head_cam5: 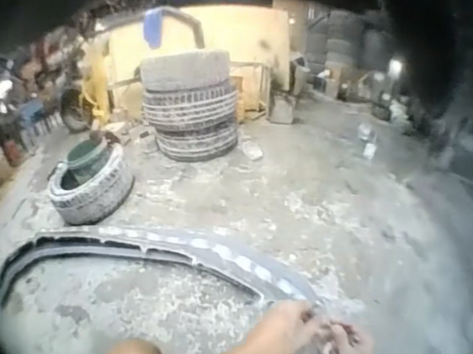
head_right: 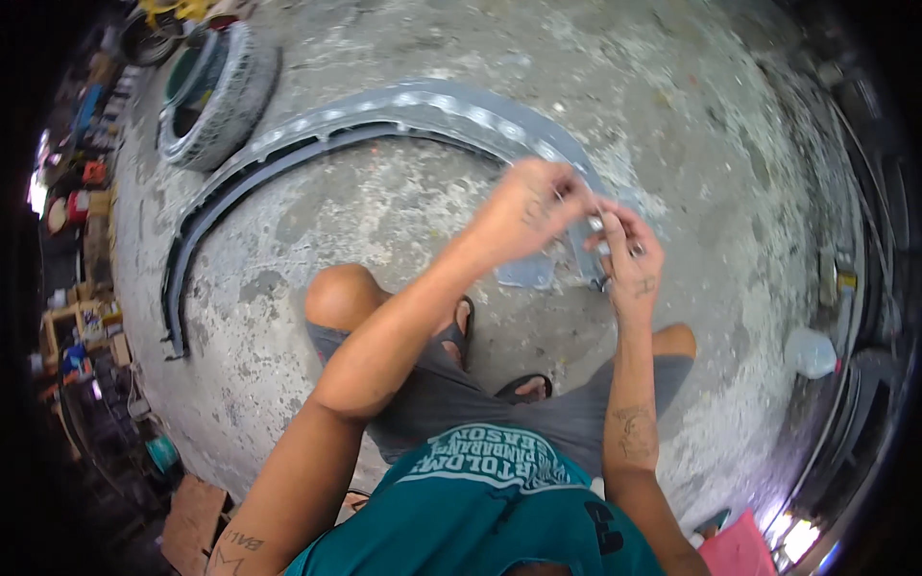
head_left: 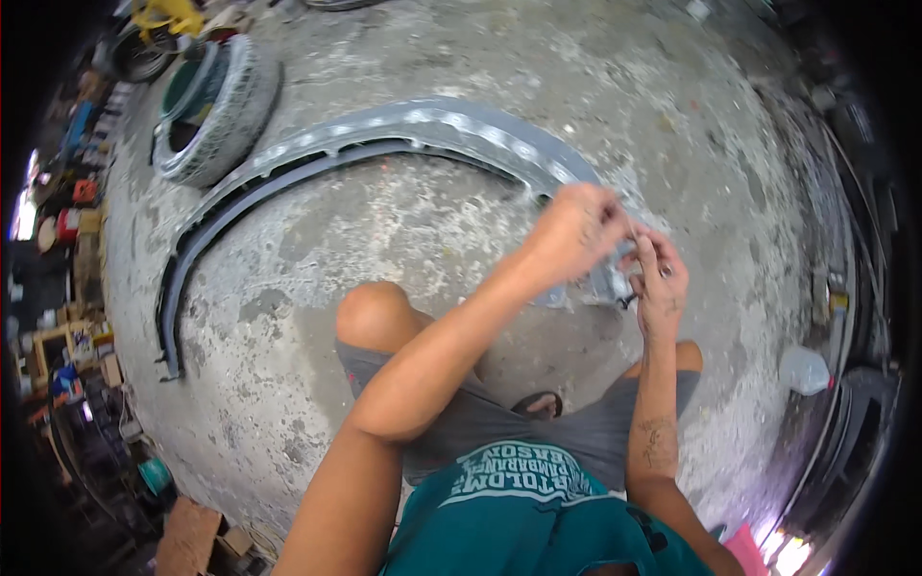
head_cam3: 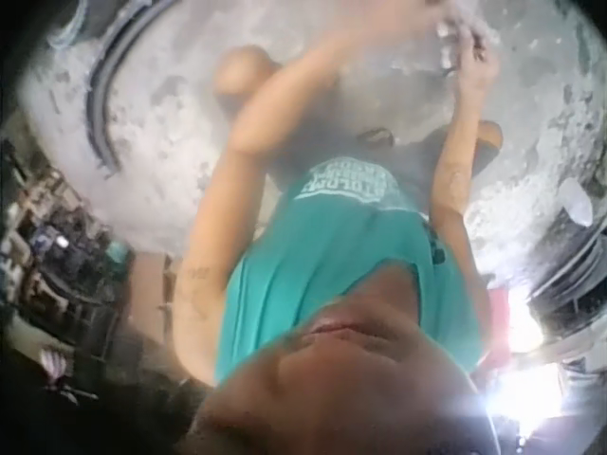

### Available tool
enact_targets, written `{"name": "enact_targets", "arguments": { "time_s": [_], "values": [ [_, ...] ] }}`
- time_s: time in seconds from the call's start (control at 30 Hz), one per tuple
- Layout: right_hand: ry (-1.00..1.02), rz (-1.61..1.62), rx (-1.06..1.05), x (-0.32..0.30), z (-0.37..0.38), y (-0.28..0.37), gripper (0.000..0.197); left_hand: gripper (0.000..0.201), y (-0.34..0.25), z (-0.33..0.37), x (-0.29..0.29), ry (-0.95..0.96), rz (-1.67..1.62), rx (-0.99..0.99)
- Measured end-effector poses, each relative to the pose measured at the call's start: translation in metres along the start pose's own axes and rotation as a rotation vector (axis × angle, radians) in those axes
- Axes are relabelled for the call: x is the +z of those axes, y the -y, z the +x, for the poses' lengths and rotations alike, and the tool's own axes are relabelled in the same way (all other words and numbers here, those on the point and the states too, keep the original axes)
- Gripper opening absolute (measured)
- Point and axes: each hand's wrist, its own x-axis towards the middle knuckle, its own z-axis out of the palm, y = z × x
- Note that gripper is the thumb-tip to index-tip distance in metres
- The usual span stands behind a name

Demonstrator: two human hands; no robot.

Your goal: The person sits on the floor and uses a scraper to remove material from a curved car bumper. They then stand up, retrieve a white cloth, and wipe the surface of a white car's front bumper and fender area.

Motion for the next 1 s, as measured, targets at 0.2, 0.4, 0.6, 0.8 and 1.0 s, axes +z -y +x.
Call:
{"name": "enact_targets", "arguments": {
  "time_s": [0.2, 0.4, 0.6, 0.8, 1.0],
  "values": [
    [0.429, -0.85, -0.343, -0.089, 0.017, -0.058, 0.044, 0.028, -0.01, 0.008, -0.027, -0.162, 0.079, -0.061],
    [0.597, -1.24, -0.199, -0.122, 0.011, -0.155, 0.026, 0.029, -0.017, 0.009, -0.02, -0.091, 0.118, -0.093],
    [0.524, -1.237, -0.309, -0.123, 0.048, -0.121, 0.013, 0.027, -0.017, 0.006, -0.012, -0.084, 0.185, -0.053],
    [0.5, -1.212, -0.465, -0.104, 0.092, -0.059, 0.013, 0.025, -0.003, 0.007, -0.003, -0.109, 0.145, 0.099],
    [0.591, -1.117, -0.568, -0.081, 0.102, -0.056, 0.011, 0.017, 0.014, -0.009, 0.004, -0.248, 0.179, 0.164]
  ]
}}
